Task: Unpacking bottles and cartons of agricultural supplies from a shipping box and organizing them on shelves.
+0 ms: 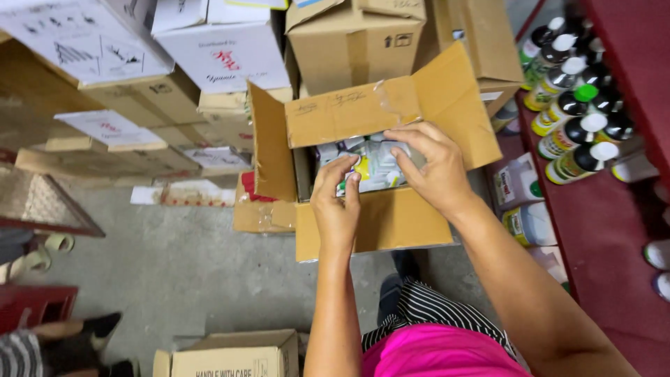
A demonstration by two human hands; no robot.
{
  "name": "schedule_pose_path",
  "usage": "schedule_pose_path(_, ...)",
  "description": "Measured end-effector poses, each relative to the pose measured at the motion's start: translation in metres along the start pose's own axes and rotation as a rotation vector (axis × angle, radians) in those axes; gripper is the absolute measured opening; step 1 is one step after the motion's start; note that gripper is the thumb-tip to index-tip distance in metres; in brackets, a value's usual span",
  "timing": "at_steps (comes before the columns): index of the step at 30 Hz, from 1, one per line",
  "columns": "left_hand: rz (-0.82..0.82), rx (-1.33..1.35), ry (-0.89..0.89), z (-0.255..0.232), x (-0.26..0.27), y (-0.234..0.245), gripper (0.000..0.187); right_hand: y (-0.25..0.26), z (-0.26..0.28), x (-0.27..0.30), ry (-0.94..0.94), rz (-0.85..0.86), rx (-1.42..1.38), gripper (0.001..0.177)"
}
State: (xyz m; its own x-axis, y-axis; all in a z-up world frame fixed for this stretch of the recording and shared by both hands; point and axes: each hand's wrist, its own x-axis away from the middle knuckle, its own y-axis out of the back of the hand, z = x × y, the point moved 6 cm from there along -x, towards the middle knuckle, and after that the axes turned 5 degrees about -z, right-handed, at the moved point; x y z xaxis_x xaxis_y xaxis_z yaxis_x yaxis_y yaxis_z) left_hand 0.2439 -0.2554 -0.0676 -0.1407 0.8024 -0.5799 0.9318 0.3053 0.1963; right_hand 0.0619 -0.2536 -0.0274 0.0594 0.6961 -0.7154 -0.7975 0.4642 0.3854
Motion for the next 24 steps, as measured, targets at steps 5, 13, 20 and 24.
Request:
schedule_pose_path(5,0.031,-0.065,0.181,0.060,-0.001,0.006,0.025,-0.055,-0.060,-0.002,-0.253,0.256,-0.049,0.025)
schedule_pose_path(13,0.273,-0.205,0.367,0.161,-0.008,-0.026,0.034,-0.133,-0.159,0.018,-0.382,0.635,-0.024,0.034)
schedule_pose_path(20,0.501,-0.301,0.404,0.233,-0.001,-0.085,0.043,-0.165,-0.243,0.052,-0.613,0.953,0.141,0.048)
schedule_pose_path(24,0.669,-0.366,0.497,0.271,0.013,-0.130,0.046,-0.176,-0.292,0.081,-0.625,1.081,0.242,0.056)
